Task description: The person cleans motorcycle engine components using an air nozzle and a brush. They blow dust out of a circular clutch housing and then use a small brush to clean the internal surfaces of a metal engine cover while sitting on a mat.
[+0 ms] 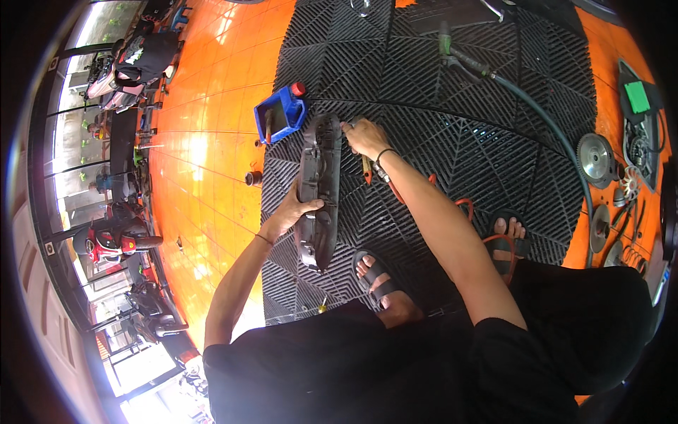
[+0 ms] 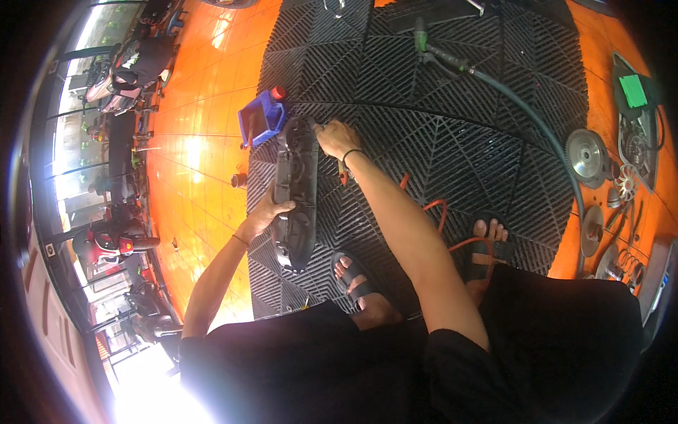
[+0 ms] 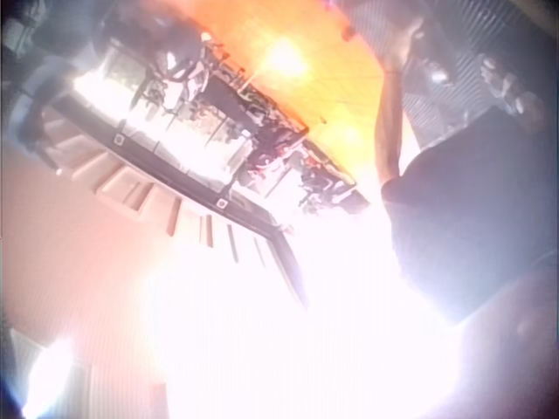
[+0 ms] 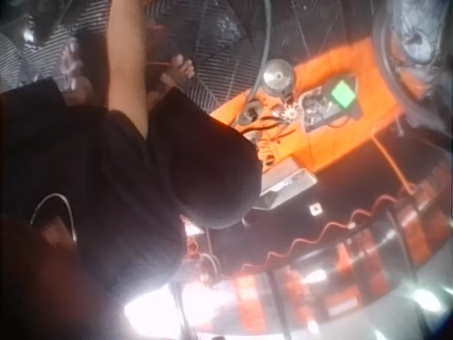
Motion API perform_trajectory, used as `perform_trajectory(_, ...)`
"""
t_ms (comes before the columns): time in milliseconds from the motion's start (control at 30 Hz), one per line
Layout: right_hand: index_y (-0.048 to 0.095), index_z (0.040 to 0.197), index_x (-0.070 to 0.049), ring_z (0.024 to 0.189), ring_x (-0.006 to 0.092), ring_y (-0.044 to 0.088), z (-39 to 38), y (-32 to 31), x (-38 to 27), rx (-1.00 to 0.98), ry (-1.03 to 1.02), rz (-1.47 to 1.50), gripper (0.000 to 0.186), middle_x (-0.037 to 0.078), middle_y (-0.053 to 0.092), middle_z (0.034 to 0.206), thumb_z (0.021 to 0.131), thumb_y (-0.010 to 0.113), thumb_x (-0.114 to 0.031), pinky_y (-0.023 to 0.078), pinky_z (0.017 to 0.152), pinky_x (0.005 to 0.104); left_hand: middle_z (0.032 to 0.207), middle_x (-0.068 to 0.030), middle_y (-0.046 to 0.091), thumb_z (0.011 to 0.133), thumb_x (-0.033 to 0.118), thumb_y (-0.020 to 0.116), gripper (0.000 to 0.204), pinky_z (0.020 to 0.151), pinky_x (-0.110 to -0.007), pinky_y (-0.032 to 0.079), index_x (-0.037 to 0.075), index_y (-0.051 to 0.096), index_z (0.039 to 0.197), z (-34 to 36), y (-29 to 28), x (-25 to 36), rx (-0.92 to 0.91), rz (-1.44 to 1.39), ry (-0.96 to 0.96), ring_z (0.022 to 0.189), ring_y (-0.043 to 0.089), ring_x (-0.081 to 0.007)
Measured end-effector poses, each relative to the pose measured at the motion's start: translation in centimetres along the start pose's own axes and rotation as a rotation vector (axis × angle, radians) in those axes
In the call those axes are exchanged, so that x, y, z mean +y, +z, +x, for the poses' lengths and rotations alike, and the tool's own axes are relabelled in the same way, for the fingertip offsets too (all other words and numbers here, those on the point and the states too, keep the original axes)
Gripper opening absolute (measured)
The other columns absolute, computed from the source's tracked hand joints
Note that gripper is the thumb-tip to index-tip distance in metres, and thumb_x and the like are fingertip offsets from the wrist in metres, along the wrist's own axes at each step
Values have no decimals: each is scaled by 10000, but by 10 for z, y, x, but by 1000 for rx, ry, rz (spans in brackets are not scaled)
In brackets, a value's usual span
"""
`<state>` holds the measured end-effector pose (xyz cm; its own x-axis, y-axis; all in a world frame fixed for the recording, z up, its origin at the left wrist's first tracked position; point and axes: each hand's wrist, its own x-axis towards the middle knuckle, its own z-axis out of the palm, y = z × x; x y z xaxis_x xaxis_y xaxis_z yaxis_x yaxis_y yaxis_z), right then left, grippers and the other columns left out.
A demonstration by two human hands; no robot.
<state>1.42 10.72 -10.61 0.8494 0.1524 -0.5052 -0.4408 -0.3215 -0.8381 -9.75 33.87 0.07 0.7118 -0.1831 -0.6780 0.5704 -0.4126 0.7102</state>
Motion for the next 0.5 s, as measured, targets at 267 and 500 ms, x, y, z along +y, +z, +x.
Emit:
perform_trajectory(267,684,792,4,716,258,706,2,11,17,-23,11,289,582,104,694,700,1062,528,-488,543,774,429,1449,-169,541,841,213,879,1060,1142,-422,454,1,190,1617,2,-3,1,-5,8,-7,1310,564,-262)
perform_trajectory(500,600,813,8,553,136,601,-14,19,14,12,35,511,504,68,611,703,1073,574,-423,495,537,324,1463,-160,537,833,250,884,1070,1157,-418,439,9,198,1617,-1,-7,-6,-24,5,-2,1324,556,-262)
